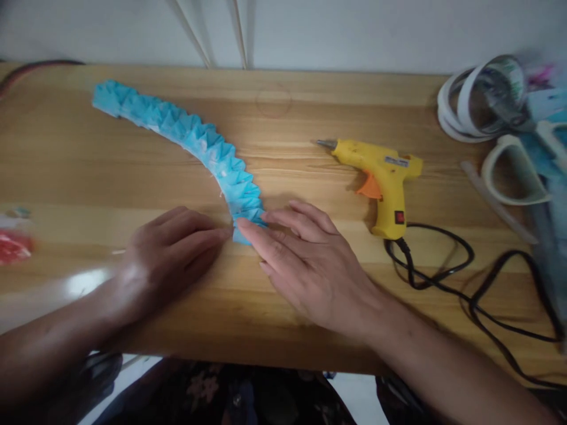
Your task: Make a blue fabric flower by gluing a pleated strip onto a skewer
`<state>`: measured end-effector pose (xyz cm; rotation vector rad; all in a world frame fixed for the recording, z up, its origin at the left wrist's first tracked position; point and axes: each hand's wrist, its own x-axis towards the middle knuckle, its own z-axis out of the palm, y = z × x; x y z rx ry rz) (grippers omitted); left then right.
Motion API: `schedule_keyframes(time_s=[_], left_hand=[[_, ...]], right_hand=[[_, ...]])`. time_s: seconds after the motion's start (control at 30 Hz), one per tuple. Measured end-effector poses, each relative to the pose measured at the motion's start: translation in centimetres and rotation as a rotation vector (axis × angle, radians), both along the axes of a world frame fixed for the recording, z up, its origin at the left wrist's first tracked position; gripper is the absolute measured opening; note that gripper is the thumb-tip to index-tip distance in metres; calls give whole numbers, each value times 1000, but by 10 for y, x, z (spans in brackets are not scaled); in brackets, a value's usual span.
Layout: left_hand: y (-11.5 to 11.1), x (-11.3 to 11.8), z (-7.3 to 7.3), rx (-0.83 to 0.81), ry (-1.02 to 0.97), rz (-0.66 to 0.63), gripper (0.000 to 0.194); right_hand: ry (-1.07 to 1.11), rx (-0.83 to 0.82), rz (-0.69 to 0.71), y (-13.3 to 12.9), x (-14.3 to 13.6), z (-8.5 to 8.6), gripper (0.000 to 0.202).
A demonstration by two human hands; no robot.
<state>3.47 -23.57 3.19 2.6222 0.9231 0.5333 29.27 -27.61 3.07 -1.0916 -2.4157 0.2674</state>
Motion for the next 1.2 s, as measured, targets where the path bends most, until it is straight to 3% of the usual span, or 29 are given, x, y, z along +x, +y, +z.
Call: schedule_keyframes(time_s=[0.23,0.5,0.73,0.93,1.2], left_hand=[[2,4,-5,94,-51,-16,19],[4,6,-8,109,-16,-28,22],[3,8,-5,78,57,10,32],[7,4,-10,94,15,-13,31],[15,-2,-14,75,-11,-82,29]], right_hand=[[-69,-1,15,3,0,-1,61],[-120,-19,-40,0,-10,-2,50],[41,10,-33,8,-3,-9,47],[134,83,-218,11,9,0,53],[176,160,-356,23,23,-12,45]])
